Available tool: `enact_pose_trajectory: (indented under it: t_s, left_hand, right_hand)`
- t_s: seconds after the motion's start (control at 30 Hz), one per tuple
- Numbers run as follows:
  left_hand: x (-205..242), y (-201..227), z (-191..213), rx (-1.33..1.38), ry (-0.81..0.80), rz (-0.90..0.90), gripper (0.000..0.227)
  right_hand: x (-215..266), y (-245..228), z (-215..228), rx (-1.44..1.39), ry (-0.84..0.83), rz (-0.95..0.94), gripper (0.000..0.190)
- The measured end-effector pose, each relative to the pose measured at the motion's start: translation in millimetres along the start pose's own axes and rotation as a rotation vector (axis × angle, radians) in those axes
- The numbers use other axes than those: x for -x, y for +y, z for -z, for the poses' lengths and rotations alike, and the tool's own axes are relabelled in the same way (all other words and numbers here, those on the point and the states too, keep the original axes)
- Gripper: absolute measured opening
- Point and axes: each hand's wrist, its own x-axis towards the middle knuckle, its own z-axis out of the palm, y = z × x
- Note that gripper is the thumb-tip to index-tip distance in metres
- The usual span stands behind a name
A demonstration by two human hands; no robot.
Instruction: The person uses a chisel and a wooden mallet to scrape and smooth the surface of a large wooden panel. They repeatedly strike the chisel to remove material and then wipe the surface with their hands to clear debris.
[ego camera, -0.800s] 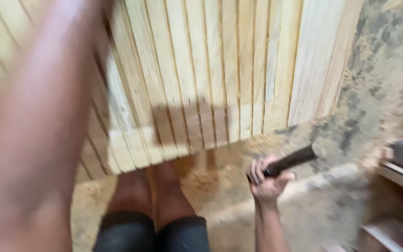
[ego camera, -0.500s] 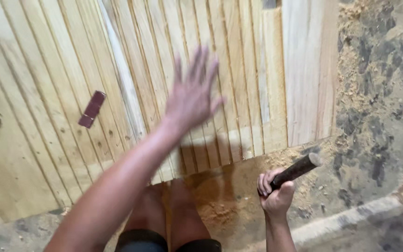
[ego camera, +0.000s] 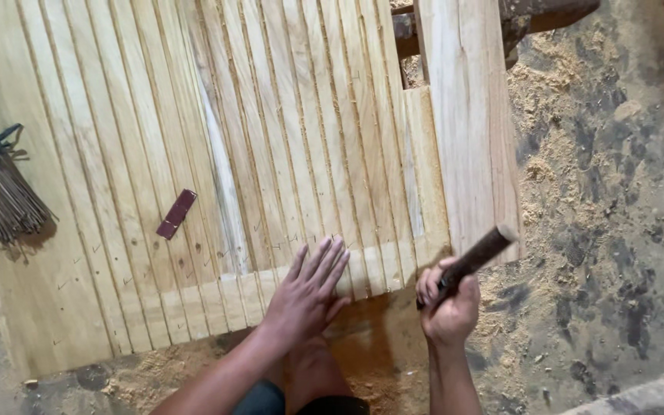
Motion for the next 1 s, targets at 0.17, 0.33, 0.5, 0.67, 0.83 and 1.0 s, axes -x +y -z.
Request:
enact_pose_trajectory:
  t_s: [0.17, 0.33, 0.5, 0.67, 0.83, 1.0]
  left_hand:
    - [10.6, 2.9, 8.9, 0.167, 0.045, -0.007, 0.076]
    - [-23.1, -31.6, 24.9, 0.356, 0.152, 0.045, 0.063]
    - [-101.6, -117.6, 56.2, 0.308, 0.282, 0.259, 0.062]
    - [-172.1, -183.6, 81.2, 0.224, 0.348, 0.356, 0.066]
    - [-194.0, -199.3, 86.7, 0.144, 0.294, 0.401, 0.070]
    - [-195.1, -203.5, 83.1, 0.058, 0.281, 0.385, 0.070]
  right_hand:
    - [-48.9, 5.7, -41.6, -0.035, -0.032, 0.030, 0.019]
    - [-121.8, 21.7, -78.0, -0.006, -0.047, 0.085, 0.015]
    - [-224.7, 38.7, -129.8, -0.176, 0.025, 0.092, 0.022]
    - [-340.9, 66.4, -183.9, -0.156, -0.071, 0.232, 0.037]
    - [-396.1, 99.5, -219.9, -0.231, -0.024, 0.173, 0.038]
    - [-404.5, 117.1, -233.5, -0.180, -0.078, 0.227, 0.039]
